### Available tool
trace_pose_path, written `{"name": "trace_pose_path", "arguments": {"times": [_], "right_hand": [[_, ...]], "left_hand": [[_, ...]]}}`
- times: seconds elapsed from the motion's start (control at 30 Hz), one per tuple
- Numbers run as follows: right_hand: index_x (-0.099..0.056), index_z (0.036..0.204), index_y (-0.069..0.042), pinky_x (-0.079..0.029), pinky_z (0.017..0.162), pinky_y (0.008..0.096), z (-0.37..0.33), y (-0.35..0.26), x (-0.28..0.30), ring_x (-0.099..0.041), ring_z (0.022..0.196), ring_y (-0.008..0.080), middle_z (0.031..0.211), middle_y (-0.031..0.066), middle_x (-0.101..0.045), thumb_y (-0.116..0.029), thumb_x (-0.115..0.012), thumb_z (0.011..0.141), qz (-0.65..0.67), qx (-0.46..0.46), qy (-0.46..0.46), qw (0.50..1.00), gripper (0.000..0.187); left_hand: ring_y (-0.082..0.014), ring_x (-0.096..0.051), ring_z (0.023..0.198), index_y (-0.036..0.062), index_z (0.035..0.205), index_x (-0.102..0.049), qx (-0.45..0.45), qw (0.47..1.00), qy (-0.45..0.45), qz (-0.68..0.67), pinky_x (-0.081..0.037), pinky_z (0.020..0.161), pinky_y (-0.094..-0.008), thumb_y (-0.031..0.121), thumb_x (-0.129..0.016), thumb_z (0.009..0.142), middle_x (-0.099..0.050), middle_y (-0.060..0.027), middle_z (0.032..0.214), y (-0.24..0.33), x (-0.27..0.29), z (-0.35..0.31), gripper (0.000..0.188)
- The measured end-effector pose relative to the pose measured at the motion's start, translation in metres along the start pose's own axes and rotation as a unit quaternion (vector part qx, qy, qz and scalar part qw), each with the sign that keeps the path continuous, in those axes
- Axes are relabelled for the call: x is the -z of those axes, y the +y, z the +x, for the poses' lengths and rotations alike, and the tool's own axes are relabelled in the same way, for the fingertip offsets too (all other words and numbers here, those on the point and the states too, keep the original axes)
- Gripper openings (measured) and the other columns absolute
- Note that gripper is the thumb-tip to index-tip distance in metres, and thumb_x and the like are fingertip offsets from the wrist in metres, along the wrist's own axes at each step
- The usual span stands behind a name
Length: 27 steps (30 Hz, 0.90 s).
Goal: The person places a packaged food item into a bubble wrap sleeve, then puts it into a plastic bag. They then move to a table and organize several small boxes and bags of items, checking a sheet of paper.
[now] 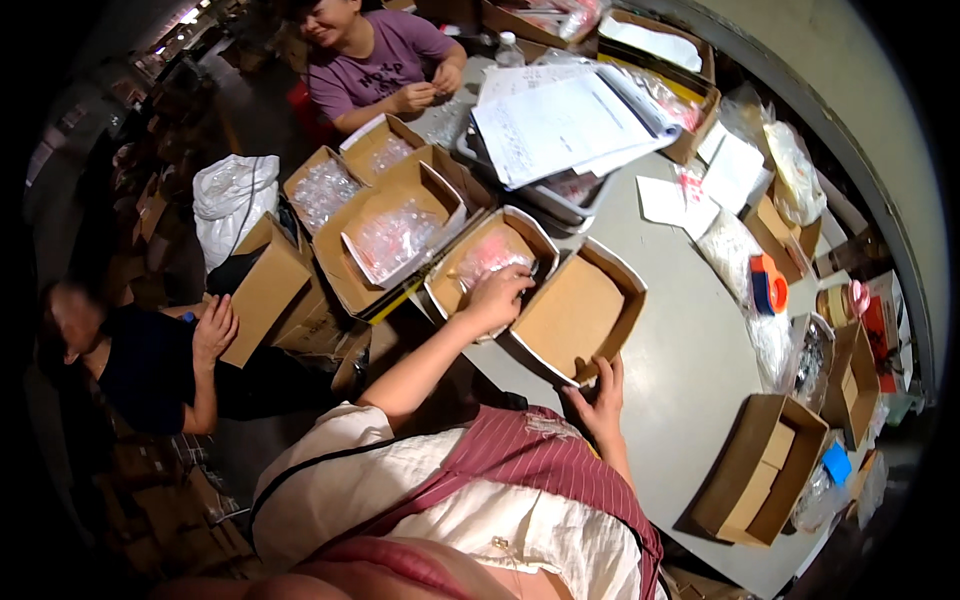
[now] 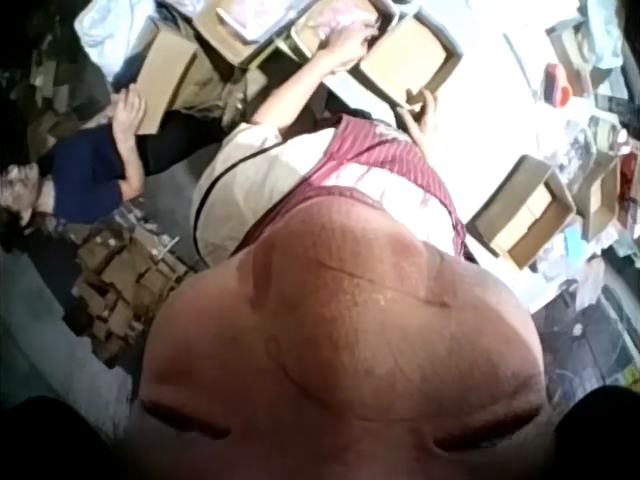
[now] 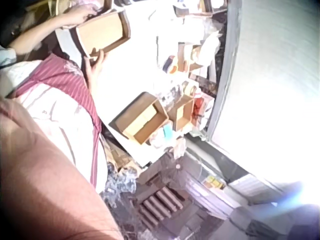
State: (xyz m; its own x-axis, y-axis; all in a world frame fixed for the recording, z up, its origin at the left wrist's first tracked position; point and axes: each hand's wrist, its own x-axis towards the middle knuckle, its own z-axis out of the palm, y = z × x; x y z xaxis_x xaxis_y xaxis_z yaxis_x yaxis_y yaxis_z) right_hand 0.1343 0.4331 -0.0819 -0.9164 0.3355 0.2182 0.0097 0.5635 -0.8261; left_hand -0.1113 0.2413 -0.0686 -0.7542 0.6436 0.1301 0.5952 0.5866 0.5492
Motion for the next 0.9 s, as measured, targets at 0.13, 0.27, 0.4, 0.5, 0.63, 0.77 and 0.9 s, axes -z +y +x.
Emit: {"name": "trace_pose_path", "arguments": {"times": [0.13,0.27,0.4,0.5,0.63,0.77,0.9], "right_hand": [[-0.052,0.130,-0.002,-0.043,0.107,0.0483,0.007,0.015,-0.004,-0.045,0.134,0.0477,0.148,0.0294,-0.040,-0.025,-0.086,0.074,0.006,0.026,0.020,0.999,0.070],[-0.051,0.130,-0.003,-0.045,0.104,0.0447,0.020,0.005,0.000,-0.048,0.130,0.0442,0.144,0.0256,-0.042,-0.029,-0.085,0.076,0.004,0.054,-0.012,0.998,0.069],[-0.051,0.130,-0.003,-0.048,0.100,0.0423,0.022,0.012,0.005,-0.054,0.123,0.0412,0.143,0.0238,-0.043,-0.030,-0.086,0.077,0.021,0.079,-0.001,0.997,0.069],[-0.051,0.130,-0.004,-0.049,0.100,0.0425,0.015,0.010,0.012,-0.054,0.125,0.0418,0.145,0.0238,-0.042,-0.031,-0.086,0.078,0.023,0.072,-0.001,0.997,0.068],[-0.055,0.124,-0.008,-0.048,0.101,0.0451,0.003,0.016,0.035,-0.051,0.126,0.0464,0.147,0.0251,-0.040,-0.032,-0.084,0.078,0.017,0.064,-0.061,0.996,0.060],[-0.058,0.119,-0.007,-0.048,0.102,0.0456,-0.016,0.013,0.077,-0.050,0.128,0.0472,0.147,0.0284,-0.040,-0.030,-0.086,0.075,-0.072,0.050,-0.003,0.996,0.057],[-0.058,0.120,-0.006,-0.045,0.105,0.0456,-0.040,0.037,0.115,-0.049,0.130,0.0459,0.148,0.0270,-0.040,-0.021,-0.085,0.070,-0.098,-0.085,0.072,0.989,0.059]], "left_hand": [[-0.0339,-0.062,0.114,0.0093,0.113,-0.071,-0.003,1.000,-0.025,0.007,-0.051,0.093,-0.0453,0.006,-0.064,0.073,-0.064,-0.0097,0.126,-0.001,0.002,0.015,0.041],[-0.0329,-0.063,0.111,0.0081,0.112,-0.071,-0.023,0.999,0.041,0.025,-0.051,0.093,-0.0437,0.000,-0.060,0.074,-0.064,-0.0100,0.128,-0.015,0.011,0.014,0.040],[-0.0340,-0.063,0.113,0.0098,0.109,-0.073,-0.052,0.997,0.049,0.007,-0.049,0.097,-0.0404,-0.004,-0.056,0.075,-0.061,-0.0108,0.132,-0.020,0.002,0.023,0.040],[-0.0348,-0.062,0.115,0.0070,0.107,-0.073,-0.058,0.997,0.046,-0.019,-0.049,0.099,-0.0399,-0.006,-0.053,0.077,-0.060,-0.0157,0.131,-0.014,0.003,0.020,0.038],[-0.0325,-0.062,0.115,0.0055,0.105,-0.073,-0.040,0.995,0.041,-0.084,-0.052,0.094,-0.0388,-0.007,-0.052,0.083,-0.060,-0.0169,0.130,0.006,0.013,0.014,0.033],[-0.0308,-0.064,0.109,0.0051,0.102,-0.074,-0.117,0.985,0.125,-0.027,-0.052,0.093,-0.0378,-0.010,-0.052,0.084,-0.064,-0.0143,0.123,0.030,0.027,0.023,0.031],[-0.0351,-0.057,0.122,0.0042,0.115,-0.068,-0.164,0.982,0.051,-0.078,-0.047,0.102,-0.0410,-0.002,-0.055,0.088,-0.062,-0.0162,0.130,0.085,0.010,0.053,0.031]]}}
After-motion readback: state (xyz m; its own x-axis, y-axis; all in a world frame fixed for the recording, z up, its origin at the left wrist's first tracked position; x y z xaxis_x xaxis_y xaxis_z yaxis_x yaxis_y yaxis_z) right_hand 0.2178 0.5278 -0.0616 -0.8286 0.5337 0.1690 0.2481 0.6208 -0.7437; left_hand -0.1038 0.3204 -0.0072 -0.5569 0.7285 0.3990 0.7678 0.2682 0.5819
